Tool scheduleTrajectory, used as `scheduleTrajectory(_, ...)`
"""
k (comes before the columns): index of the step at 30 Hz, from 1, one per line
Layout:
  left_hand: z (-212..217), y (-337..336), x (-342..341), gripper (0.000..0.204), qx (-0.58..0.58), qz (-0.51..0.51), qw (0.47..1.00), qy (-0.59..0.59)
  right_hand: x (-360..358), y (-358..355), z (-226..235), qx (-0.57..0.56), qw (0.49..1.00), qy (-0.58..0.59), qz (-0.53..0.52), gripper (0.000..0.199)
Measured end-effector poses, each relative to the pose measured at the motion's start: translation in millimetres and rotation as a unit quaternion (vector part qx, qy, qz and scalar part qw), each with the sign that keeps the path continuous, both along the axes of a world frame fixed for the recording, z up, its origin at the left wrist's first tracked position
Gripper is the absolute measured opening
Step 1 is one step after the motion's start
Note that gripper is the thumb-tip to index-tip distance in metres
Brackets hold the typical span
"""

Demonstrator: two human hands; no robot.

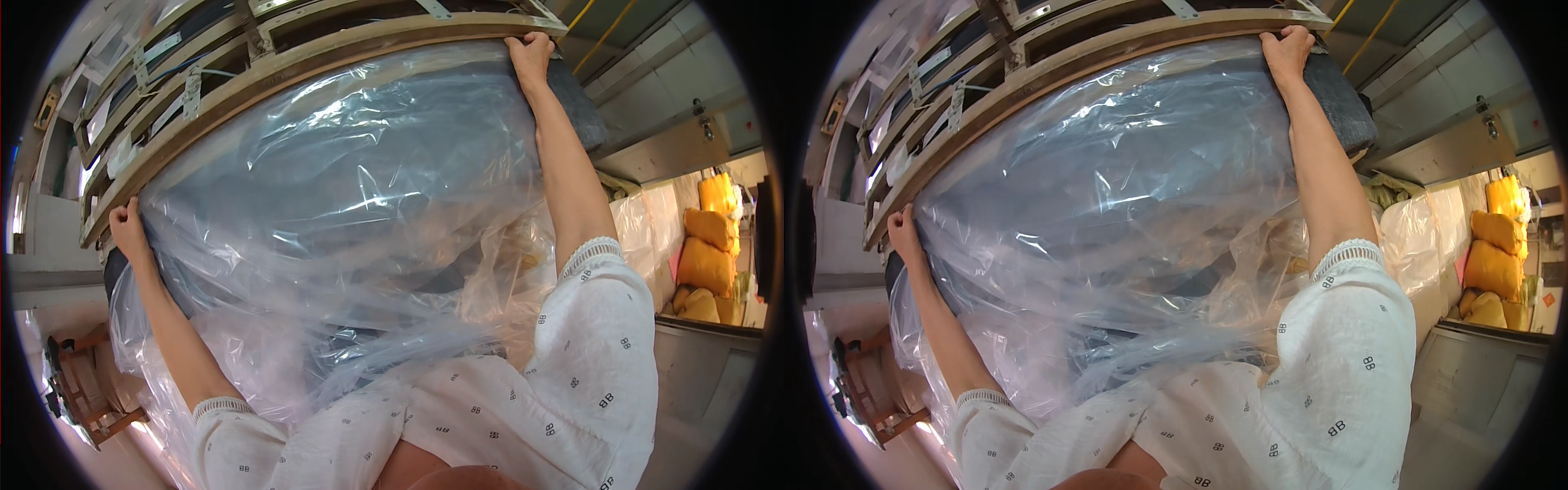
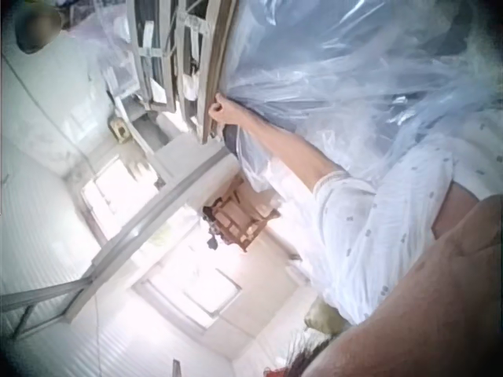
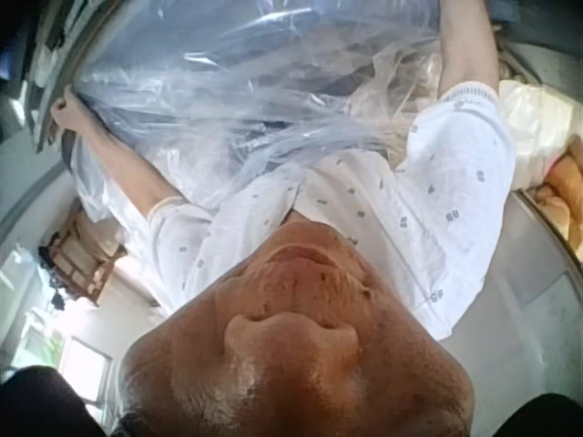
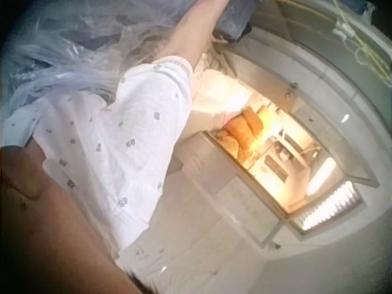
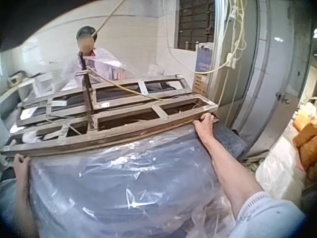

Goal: The person is wrapping a large foam or rubber product in a plastic sheet.

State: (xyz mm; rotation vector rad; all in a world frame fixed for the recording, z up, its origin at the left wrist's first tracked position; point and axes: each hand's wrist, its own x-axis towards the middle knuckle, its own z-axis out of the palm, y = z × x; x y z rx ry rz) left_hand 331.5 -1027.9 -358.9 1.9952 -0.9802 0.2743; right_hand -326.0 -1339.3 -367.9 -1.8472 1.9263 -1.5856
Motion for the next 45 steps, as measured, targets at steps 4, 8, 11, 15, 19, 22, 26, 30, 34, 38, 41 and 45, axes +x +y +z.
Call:
scheduleTrajectory(4,-6,8,8,0.032,-0.008,-0.013,1.000,0.005,2,0,5,0.001,0.999,-0.050,0.010,0.041)
scheduleTrajectory(8,-9,16,19,0.034,-0.018,-0.011,1.000,0.001,-5,-7,0,-0.029,0.997,-0.075,0.003,0.042)
scheduleTrajectory(11,-7,15,18,0.039,0.017,-0.018,0.998,-0.064,-19,-20,-13,-0.041,0.999,-0.024,-0.014,0.044)
scheduleTrajectory(15,-13,34,28,0.039,0.035,-0.063,0.993,-0.097,-42,-16,-12,0.034,0.992,-0.116,0.021,0.037)
scheduleTrajectory(19,6,60,18,0.038,-0.048,0.011,0.995,-0.092,-101,84,13,-0.069,0.844,-0.512,0.143,0.030)
scheduleTrajectory(22,0,93,-14,0.038,0.051,-0.086,0.991,-0.086,-160,209,-20,-0.020,0.913,-0.384,0.136,0.033)
scheduleTrajectory(26,1,99,-58,0.037,0.126,-0.107,0.977,-0.135,-215,340,-203,0.200,0.971,-0.081,-0.102,0.021)
scheduleTrajectory(30,-13,100,-46,0.038,0.158,-0.086,0.968,-0.177,-214,458,-274,0.353,0.933,-0.027,-0.061,0.028)
scheduleTrajectory(34,-9,101,-24,0.043,0.186,-0.066,0.960,-0.199,-211,466,-254,0.291,0.940,0.167,-0.057,0.046)
scheduleTrajectory(38,-12,104,-18,0.050,0.176,-0.070,0.961,-0.202,-249,432,-256,0.446,0.863,0.236,-0.034,0.052)
scheduleTrajectory(41,-7,101,-27,0.049,0.192,-0.054,0.957,-0.209,-266,406,-227,0.447,0.845,0.293,0.009,0.056)
scheduleTrajectory(45,-3,97,-33,0.047,0.210,-0.007,0.954,-0.215,-283,394,-229,0.504,0.797,0.312,0.115,0.061)
